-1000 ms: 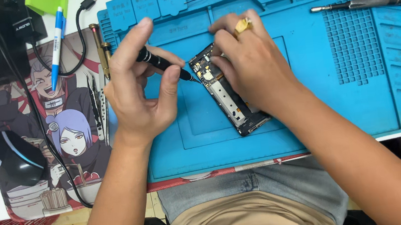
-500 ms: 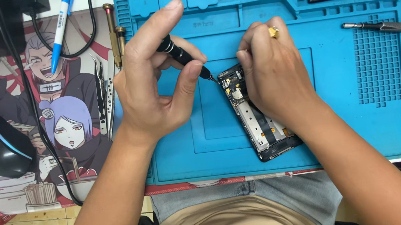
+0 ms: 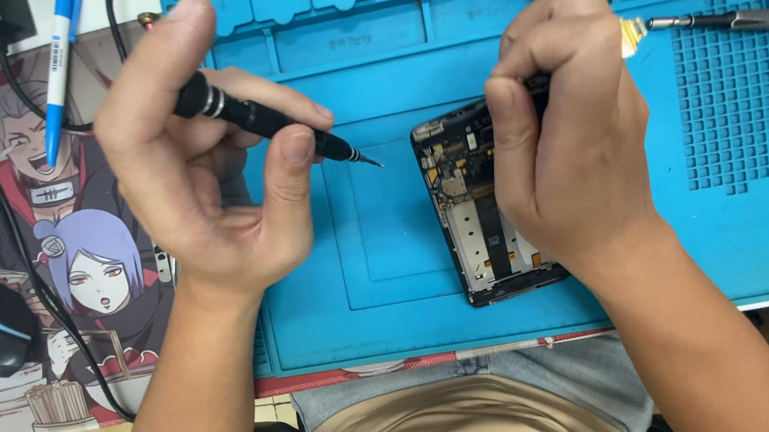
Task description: The person uses a screwdriver to remove and reattach screws on a disassembled smartphone placed on a blue work mat. They handle the phone's internal components and casing, occasionally lifting and rotating the device to access different areas.
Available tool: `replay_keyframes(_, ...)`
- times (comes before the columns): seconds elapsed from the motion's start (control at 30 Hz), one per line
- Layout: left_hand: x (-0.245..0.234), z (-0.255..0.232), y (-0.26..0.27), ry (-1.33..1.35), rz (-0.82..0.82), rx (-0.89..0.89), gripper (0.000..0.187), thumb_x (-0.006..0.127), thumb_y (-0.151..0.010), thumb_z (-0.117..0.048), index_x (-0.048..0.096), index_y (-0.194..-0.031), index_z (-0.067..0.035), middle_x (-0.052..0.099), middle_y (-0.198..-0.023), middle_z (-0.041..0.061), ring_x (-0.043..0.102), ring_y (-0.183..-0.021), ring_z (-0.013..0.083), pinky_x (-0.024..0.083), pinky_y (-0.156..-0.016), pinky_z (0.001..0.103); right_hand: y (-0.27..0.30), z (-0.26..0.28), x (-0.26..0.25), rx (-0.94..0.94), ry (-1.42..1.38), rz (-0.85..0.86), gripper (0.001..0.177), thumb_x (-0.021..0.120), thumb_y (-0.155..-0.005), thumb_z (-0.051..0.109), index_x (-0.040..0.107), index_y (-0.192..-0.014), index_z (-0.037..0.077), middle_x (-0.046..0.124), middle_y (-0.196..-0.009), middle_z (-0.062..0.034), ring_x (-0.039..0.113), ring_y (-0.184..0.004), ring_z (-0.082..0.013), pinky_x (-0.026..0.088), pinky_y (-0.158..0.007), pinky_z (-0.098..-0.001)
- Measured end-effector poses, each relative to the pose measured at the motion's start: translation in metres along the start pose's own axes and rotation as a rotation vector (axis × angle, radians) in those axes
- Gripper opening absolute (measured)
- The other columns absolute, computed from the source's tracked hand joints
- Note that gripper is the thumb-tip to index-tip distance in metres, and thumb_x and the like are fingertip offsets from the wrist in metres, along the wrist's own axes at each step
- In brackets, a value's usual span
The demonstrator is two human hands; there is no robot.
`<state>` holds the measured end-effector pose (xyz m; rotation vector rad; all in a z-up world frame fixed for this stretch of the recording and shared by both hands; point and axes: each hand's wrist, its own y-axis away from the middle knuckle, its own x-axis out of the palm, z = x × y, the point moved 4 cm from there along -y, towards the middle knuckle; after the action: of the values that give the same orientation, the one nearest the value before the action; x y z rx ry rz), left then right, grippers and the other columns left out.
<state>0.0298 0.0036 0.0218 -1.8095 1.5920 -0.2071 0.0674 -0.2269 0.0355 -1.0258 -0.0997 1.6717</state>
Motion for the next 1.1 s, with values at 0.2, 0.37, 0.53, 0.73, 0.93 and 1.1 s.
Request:
replay_keyframes(0.2, 0.0, 0.001, -0.002, -0.062, -0.007, 0.074, 0.051, 0.063, -0.12, -0.017, 0.035, -0.16, -0.001, 0.036, -0.168, 0.011, 0.092, -0.09, 0.0452, 0.069, -0.08, 0.04, 0.0, -0.009, -0.004, 0.123, 0.045, -0.004, 0.016, 0.039, -0.123, 0.01, 0.039, -0.116, -0.005, 0.044, -0.11, -0.0202, 0.042, -0.085, -0.0308, 0.035, -0.076, -0.0455)
replay_keyframes(0.37, 0.003, -0.002, -0.003, -0.124, -0.01, 0.088, 0.05, 0.062, -0.12, -0.017, 0.036, -0.157, 0.002, 0.036, -0.166, 0.013, 0.092, -0.087, 0.0423, 0.068, -0.082, 0.038, -0.002, -0.01, -0.006, 0.077, 0.001, -0.044, 0.02, 0.038, -0.124, 0.013, 0.04, -0.117, -0.006, 0.046, -0.108, -0.0209, 0.046, -0.089, -0.0314, 0.038, -0.079, -0.0447)
replay_keyframes(0.53, 0.002, -0.001, -0.002, -0.091, -0.017, 0.094, 0.05, 0.062, -0.119, -0.017, 0.036, -0.157, 0.001, 0.038, -0.165, 0.013, 0.092, -0.087, 0.042, 0.067, -0.083, 0.038, -0.001, -0.013, -0.005, 0.027, -0.032, -0.066, 0.021, 0.038, -0.125, 0.015, 0.04, -0.12, -0.005, 0.048, -0.108, -0.0218, 0.049, -0.089, -0.0314, 0.039, -0.079, -0.0442)
replay_keyframes(0.73, 0.002, -0.002, -0.001, -0.084, -0.008, 0.1, 0.048, 0.061, -0.119, -0.015, 0.035, -0.155, 0.002, 0.036, -0.164, 0.014, 0.091, -0.088, 0.0421, 0.068, -0.081, 0.038, -0.003, -0.016, -0.003, 0.027, -0.065, -0.066, 0.022, 0.038, -0.124, 0.016, 0.041, -0.12, -0.006, 0.049, -0.108, -0.0212, 0.05, -0.092, -0.0315, 0.041, -0.08, -0.0433)
replay_keyframes(0.93, 0.003, 0.0, 0.004, -0.007, -0.017, 0.091, 0.049, 0.064, -0.119, -0.012, 0.035, -0.158, -0.001, 0.038, -0.168, 0.01, 0.091, -0.091, 0.0431, 0.069, -0.077, 0.039, -0.008, -0.015, 0.0, -0.016, -0.167, -0.066, 0.021, 0.037, -0.124, 0.014, 0.039, -0.118, -0.006, 0.049, -0.105, -0.0227, 0.051, -0.088, -0.0306, 0.042, -0.076, -0.0397)
replay_keyframes(1.1, 0.008, 0.0, 0.012, 0.133, 0.008, 0.11, 0.064, 0.074, -0.114, -0.007, 0.029, -0.159, -0.006, 0.031, -0.171, 0.001, 0.091, -0.082, 0.0432, 0.063, -0.072, 0.042, -0.013, -0.026, 0.012, 0.096, -0.256, 0.034, 0.023, 0.037, -0.124, 0.019, 0.038, -0.118, -0.002, 0.056, -0.097, -0.0166, 0.056, -0.082, -0.0247, 0.042, -0.076, -0.0373)
